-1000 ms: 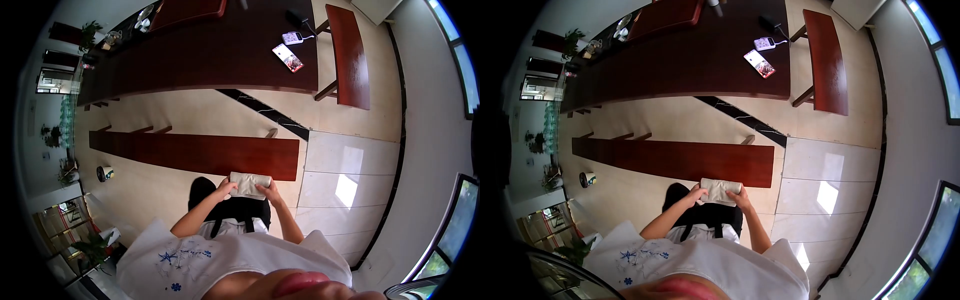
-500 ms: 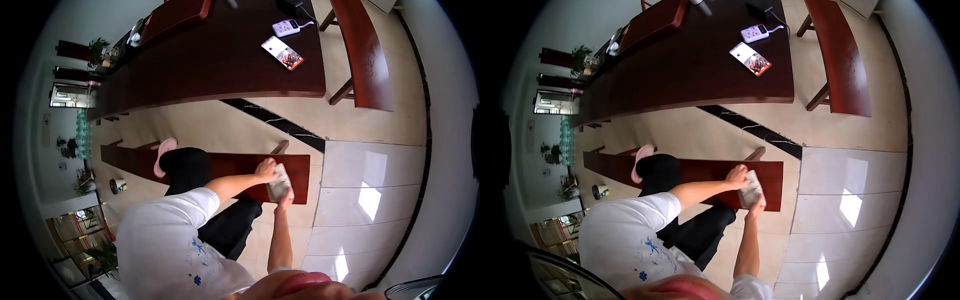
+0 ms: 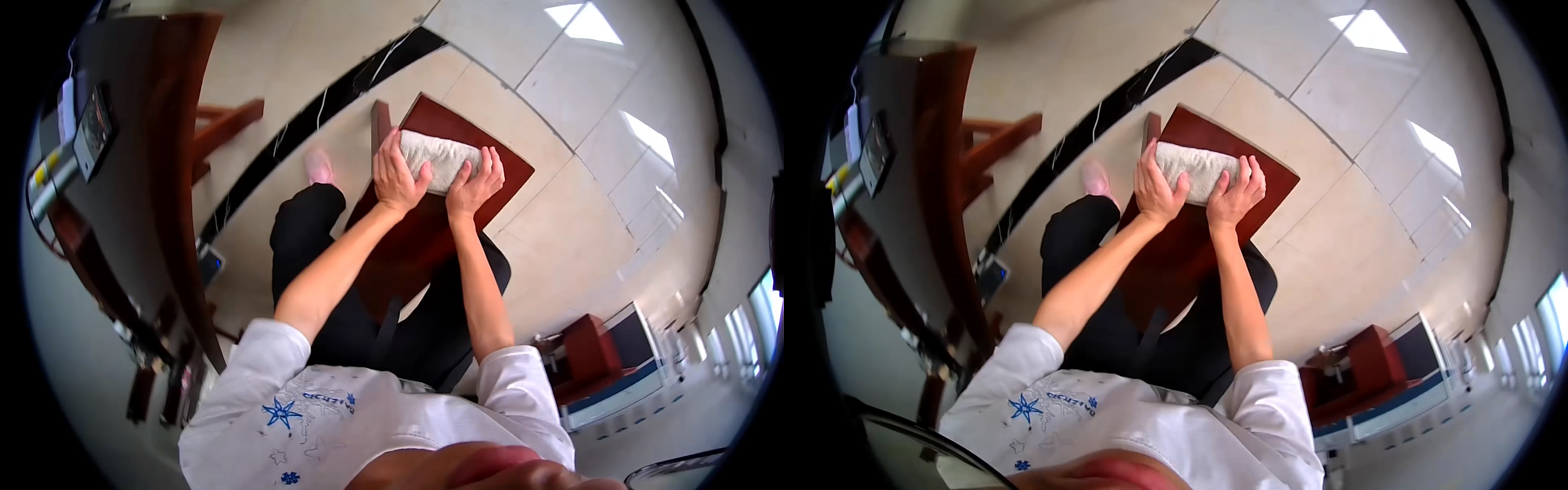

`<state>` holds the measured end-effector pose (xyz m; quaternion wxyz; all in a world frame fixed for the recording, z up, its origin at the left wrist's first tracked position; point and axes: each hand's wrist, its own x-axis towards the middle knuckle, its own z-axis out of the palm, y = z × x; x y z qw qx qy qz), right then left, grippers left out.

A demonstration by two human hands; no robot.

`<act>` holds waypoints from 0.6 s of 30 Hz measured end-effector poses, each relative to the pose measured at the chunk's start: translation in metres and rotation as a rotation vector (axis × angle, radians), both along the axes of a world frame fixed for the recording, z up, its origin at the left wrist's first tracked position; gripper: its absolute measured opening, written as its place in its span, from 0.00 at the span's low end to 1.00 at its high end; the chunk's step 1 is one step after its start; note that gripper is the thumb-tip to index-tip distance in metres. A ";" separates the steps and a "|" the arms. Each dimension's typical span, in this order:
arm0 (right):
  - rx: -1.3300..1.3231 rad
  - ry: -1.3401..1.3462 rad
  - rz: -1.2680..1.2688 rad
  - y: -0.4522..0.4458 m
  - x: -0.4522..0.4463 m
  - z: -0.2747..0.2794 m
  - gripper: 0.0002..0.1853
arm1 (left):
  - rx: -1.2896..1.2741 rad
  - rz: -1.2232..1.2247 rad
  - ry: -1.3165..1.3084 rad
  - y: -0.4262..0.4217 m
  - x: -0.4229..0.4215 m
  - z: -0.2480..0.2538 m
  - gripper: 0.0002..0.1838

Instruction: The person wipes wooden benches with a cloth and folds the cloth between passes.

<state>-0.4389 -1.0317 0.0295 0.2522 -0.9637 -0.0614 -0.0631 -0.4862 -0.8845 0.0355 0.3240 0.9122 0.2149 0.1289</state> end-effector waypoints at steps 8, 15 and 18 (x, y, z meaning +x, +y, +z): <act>0.024 -0.263 -0.006 0.003 -0.005 -0.004 0.20 | 0.026 0.039 -0.142 -0.008 -0.004 -0.011 0.42; -0.109 -0.245 -0.061 -0.015 -0.154 -0.003 0.15 | 0.203 -0.151 -0.126 0.003 -0.098 -0.020 0.35; -0.053 -0.248 -0.057 -0.018 -0.220 -0.007 0.17 | 0.247 -0.197 -0.199 0.007 -0.176 -0.028 0.36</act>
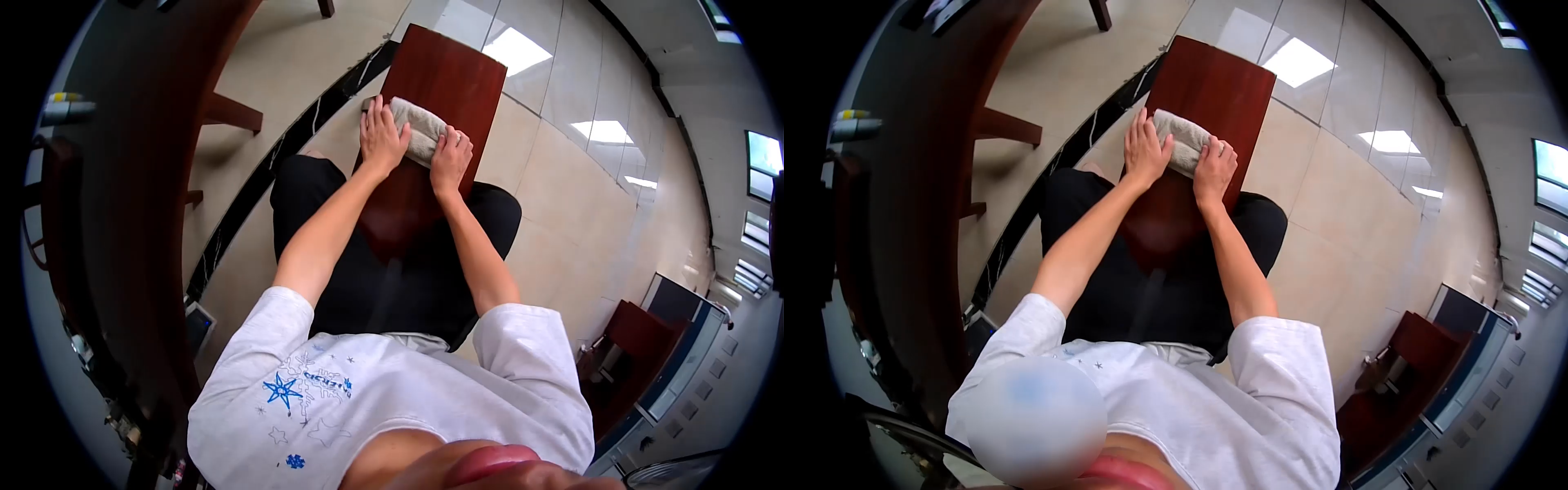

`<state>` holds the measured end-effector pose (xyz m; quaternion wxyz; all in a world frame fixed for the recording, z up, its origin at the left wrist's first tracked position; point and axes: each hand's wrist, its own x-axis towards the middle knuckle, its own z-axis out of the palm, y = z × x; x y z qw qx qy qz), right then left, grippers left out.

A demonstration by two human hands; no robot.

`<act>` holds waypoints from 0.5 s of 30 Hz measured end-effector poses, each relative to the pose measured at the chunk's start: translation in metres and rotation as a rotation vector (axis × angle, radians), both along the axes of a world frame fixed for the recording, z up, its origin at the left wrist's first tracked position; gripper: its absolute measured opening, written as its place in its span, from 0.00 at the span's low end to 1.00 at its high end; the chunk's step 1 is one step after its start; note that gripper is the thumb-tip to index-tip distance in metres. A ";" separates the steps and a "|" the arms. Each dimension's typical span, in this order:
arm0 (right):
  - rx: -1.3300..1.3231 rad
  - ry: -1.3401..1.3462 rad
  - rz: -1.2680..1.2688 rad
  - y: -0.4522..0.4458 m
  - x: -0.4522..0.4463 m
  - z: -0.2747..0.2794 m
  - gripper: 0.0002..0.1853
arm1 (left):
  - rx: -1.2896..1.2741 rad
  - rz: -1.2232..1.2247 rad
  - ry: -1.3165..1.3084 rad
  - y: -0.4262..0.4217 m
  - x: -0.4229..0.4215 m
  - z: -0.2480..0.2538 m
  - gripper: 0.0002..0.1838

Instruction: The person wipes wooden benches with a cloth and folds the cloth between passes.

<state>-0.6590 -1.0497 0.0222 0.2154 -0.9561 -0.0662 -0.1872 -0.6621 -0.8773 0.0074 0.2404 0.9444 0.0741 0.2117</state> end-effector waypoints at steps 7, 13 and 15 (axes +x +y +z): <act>0.129 0.055 -0.059 0.026 -0.072 0.028 0.20 | -0.089 0.126 0.211 -0.001 -0.091 0.031 0.37; -0.153 0.038 0.024 0.033 -0.042 0.003 0.19 | -0.041 -0.339 0.109 -0.015 -0.037 0.036 0.19; -0.099 0.051 0.101 0.028 -0.023 -0.003 0.18 | 0.031 -0.325 0.054 -0.018 -0.021 0.031 0.19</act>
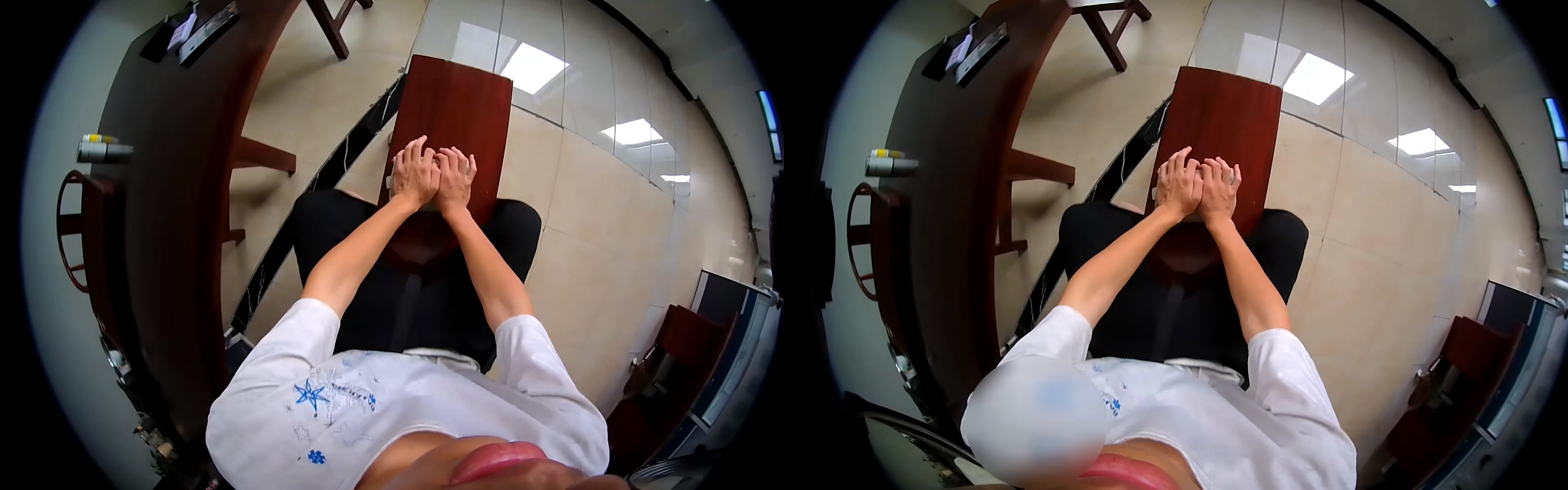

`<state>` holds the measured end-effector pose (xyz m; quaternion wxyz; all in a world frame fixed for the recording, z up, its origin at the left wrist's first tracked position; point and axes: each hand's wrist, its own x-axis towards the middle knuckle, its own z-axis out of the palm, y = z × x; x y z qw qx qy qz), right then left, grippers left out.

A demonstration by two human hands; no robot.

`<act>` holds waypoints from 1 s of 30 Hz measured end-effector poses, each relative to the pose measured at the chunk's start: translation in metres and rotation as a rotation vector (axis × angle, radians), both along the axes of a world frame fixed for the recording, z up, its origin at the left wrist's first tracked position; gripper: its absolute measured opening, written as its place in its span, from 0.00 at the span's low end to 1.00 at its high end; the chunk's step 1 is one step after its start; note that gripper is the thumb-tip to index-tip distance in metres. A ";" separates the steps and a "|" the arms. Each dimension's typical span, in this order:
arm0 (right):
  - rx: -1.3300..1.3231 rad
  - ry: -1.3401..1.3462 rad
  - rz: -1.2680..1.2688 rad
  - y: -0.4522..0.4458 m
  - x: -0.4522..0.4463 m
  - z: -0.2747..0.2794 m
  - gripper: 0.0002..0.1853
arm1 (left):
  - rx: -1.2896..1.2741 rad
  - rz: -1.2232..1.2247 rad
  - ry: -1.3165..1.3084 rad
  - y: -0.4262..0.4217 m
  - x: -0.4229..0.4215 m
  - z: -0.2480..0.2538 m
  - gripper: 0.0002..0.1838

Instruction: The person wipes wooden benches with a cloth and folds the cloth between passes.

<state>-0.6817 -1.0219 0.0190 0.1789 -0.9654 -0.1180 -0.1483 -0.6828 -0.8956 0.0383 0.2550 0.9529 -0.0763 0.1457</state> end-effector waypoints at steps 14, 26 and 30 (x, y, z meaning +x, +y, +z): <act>0.029 -0.159 -0.088 0.020 0.277 -0.009 0.12 | 0.025 -0.003 -0.154 0.012 0.288 -0.011 0.15; 0.021 -0.195 -0.045 0.025 0.315 -0.014 0.14 | 0.116 0.072 -0.166 0.017 0.323 -0.009 0.21; -0.038 -0.206 -0.023 0.025 0.287 -0.010 0.13 | 0.267 0.145 -0.162 0.016 0.297 -0.024 0.24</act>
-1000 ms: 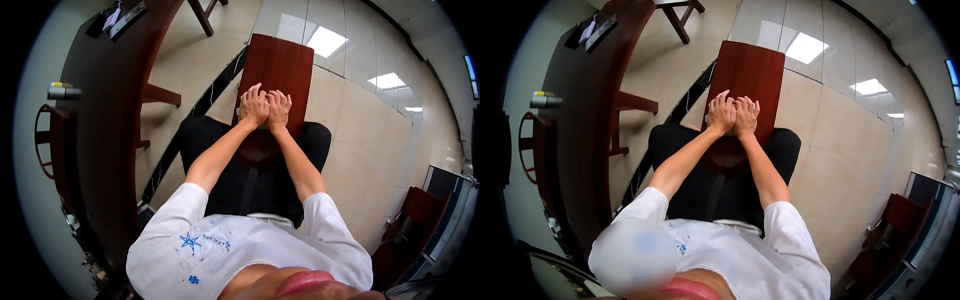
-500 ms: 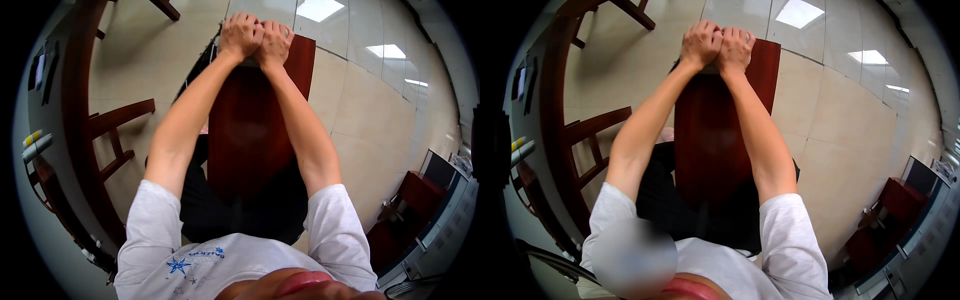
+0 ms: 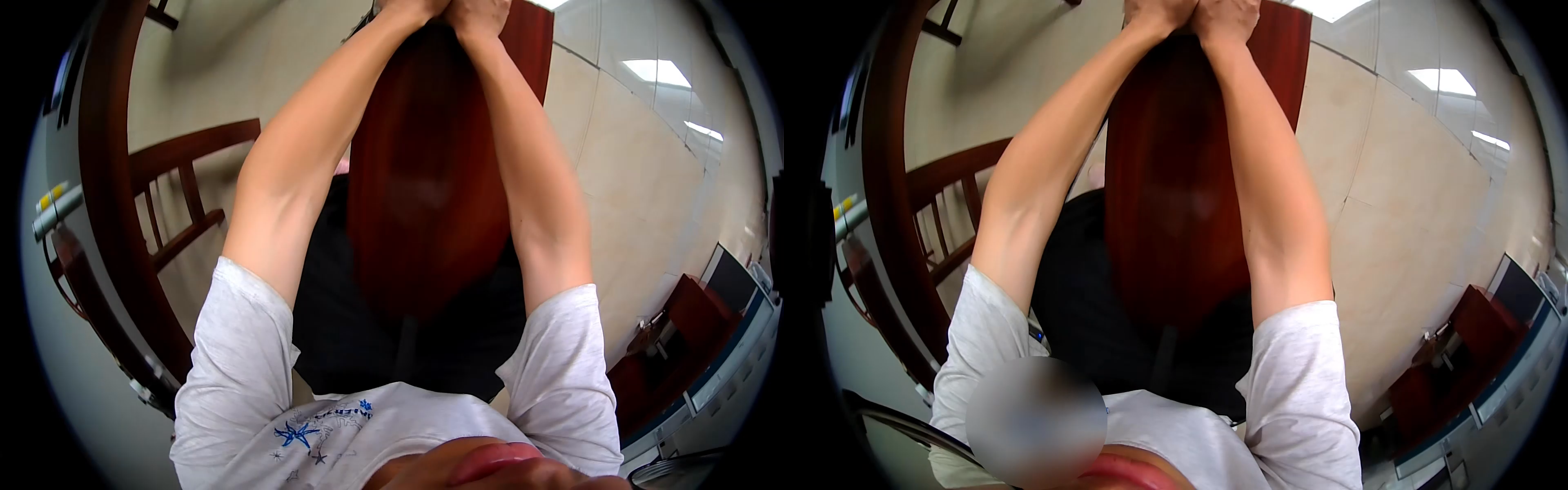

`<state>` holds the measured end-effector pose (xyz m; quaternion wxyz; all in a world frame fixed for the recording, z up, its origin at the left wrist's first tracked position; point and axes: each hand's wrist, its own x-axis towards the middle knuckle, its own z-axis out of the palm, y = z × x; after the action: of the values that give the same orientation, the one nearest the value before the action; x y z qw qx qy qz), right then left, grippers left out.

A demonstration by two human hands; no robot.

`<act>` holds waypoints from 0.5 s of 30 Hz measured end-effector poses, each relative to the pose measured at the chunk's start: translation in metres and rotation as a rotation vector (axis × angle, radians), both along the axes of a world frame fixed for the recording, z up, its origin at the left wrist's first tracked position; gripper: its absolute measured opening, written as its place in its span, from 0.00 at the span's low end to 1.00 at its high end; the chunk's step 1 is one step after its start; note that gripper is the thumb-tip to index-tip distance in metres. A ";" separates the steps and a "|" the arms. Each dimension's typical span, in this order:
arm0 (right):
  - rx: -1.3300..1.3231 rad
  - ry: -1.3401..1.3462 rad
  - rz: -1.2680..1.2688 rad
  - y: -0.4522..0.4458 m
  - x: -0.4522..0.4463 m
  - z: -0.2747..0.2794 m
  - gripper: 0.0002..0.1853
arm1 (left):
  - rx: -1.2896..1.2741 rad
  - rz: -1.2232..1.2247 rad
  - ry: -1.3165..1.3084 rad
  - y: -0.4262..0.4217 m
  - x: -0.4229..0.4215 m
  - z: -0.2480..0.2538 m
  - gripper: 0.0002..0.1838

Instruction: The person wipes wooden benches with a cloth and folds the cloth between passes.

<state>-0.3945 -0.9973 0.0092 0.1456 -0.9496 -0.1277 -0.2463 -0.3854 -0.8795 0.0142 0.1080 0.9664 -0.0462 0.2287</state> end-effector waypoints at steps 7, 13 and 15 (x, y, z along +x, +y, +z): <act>0.022 -0.078 -0.028 -0.024 -0.145 -0.009 0.13 | -0.007 -0.060 -0.213 -0.021 -0.141 -0.007 0.16; 0.089 0.049 -0.064 -0.057 -0.348 0.004 0.16 | -0.114 -0.140 0.018 -0.052 -0.344 0.017 0.17; 0.134 0.108 -0.058 -0.069 -0.406 0.013 0.16 | -0.154 -0.155 0.086 -0.064 -0.402 0.026 0.18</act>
<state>-0.8007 -1.0661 0.0222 0.2082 -0.9530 -0.0754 -0.2069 -0.7874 -0.9440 0.0406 0.2011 0.9577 -0.0984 0.1811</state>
